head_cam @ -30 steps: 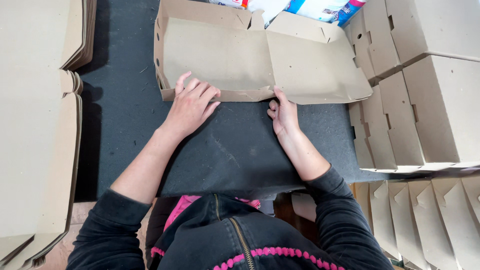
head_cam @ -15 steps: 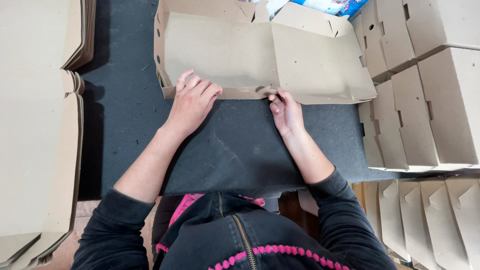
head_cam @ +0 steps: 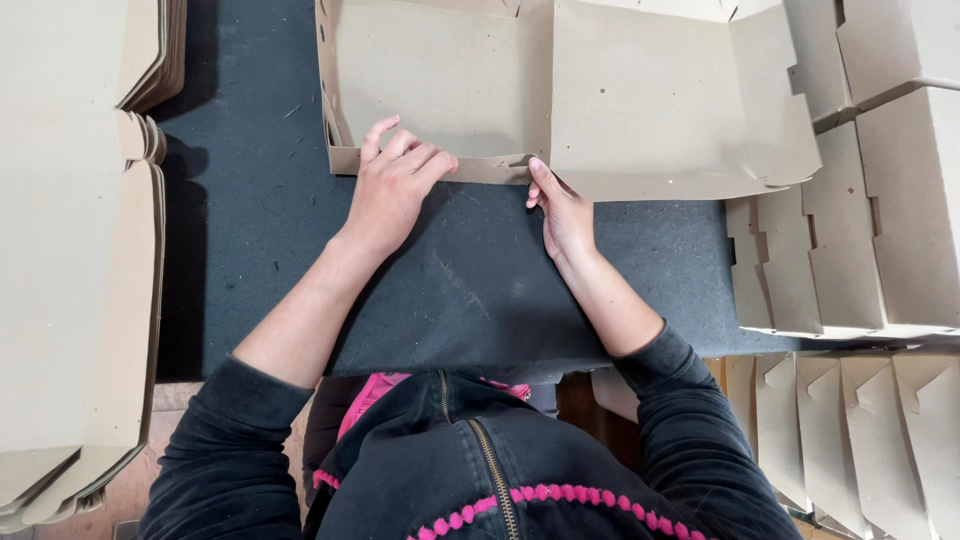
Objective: The person assembles cardboard boxes by folding the pre-scored flaps and tucking in the tabs, then stacks the completed boxes on a pile.
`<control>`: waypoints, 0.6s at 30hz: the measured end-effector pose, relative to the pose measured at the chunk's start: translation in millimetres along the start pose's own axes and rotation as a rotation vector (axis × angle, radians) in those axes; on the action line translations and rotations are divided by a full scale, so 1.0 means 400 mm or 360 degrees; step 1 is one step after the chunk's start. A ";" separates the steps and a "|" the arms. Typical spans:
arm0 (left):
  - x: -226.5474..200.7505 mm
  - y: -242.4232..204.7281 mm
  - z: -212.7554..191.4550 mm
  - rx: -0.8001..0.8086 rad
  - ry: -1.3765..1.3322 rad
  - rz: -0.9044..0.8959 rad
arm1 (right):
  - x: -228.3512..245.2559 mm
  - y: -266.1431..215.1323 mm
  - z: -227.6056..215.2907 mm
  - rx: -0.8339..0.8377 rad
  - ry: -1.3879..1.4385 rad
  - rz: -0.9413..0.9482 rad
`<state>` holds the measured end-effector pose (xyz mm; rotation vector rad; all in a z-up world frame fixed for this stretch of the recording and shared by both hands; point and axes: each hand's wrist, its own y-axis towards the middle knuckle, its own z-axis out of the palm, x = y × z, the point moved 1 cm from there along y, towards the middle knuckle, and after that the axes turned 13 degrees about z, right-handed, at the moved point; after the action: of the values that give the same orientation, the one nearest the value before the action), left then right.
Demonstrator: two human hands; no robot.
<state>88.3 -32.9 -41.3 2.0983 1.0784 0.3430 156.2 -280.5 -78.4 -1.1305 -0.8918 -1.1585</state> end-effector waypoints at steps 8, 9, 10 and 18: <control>-0.009 0.017 -0.008 -0.0107 0.0126 0.0098 | 0.025 -0.015 0.040 0.0066 -0.0208 -0.0255; -0.007 0.018 -0.013 -0.0109 0.0129 0.0103 | 0.031 -0.017 0.040 0.0067 -0.0204 -0.0260; -0.005 0.019 -0.018 -0.0135 0.0162 0.0131 | 0.036 -0.021 0.040 0.0104 -0.0162 -0.0255; 0.008 0.002 -0.164 -0.0152 0.0412 0.0230 | -0.033 0.032 -0.107 0.0584 -0.0292 -0.0114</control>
<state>55.9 1.6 4.3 2.0902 1.0346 0.7391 165.1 -319.1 -103.3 -0.9171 -1.2388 -0.9092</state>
